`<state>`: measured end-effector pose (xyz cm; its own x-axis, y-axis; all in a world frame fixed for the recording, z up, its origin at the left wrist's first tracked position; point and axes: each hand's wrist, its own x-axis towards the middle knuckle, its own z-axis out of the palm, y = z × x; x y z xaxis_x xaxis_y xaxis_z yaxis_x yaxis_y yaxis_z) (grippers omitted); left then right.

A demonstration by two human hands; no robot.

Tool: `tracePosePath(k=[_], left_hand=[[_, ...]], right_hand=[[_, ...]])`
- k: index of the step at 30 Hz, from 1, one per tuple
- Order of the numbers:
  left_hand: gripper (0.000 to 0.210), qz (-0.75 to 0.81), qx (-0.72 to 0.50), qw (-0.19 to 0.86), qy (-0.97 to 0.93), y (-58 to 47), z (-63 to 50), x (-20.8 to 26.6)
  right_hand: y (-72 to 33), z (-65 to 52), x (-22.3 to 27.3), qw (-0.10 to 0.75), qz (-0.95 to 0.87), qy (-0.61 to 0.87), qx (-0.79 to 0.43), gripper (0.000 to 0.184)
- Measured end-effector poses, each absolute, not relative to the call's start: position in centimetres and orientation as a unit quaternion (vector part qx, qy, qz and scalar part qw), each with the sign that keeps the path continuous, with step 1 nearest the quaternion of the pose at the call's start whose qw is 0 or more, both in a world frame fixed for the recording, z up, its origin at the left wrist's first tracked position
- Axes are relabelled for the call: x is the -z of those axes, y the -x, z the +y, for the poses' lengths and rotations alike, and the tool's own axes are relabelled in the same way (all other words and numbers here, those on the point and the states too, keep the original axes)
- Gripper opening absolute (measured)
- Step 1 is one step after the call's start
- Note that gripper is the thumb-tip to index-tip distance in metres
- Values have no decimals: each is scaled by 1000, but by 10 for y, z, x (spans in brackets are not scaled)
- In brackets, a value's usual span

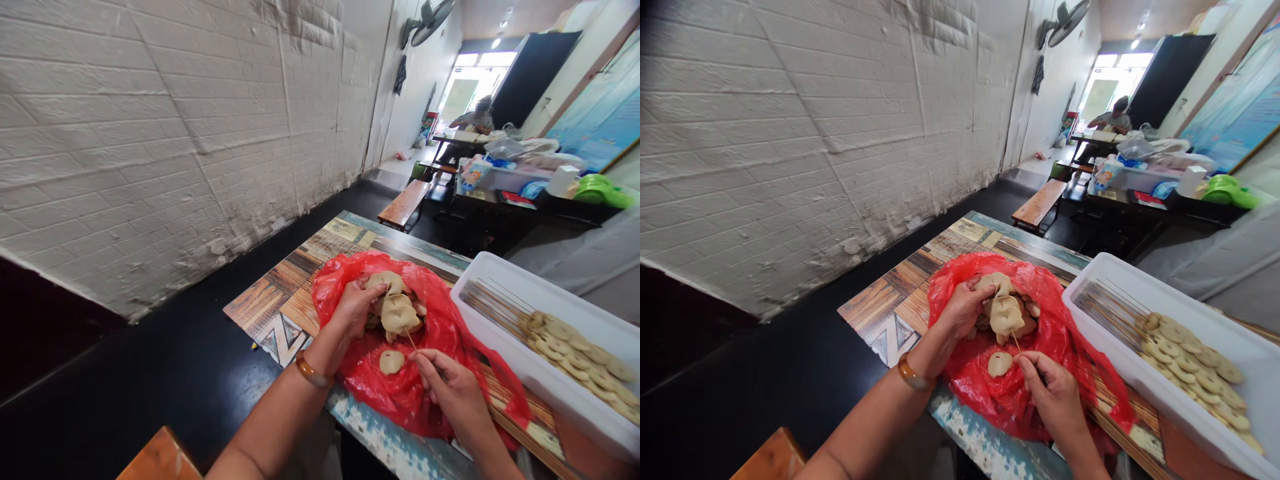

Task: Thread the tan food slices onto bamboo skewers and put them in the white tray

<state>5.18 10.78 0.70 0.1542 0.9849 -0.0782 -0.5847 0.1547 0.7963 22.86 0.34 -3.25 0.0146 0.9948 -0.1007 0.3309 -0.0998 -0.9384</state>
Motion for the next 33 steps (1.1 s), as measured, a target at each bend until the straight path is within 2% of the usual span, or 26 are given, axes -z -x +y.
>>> tracePosePath(k=[9, 17, 28, 33], left_hand=[[32, 344, -564, 660, -358, -50, 105, -13], [25, 402, -568, 589, -411, -50, 107, -12], [53, 248, -522, 742, -340, -58, 98, -17], [49, 237, -536, 747, -312, -68, 94, -16]], right_hand=[[-230, 3, 33, 374, -581, 601, -402, 40], [-232, 2, 26, 369, -596, 611, -368, 39], [-221, 3, 26, 441, -535, 595, -407, 35], [-212, 4, 23, 455, -538, 600, -380, 34]])
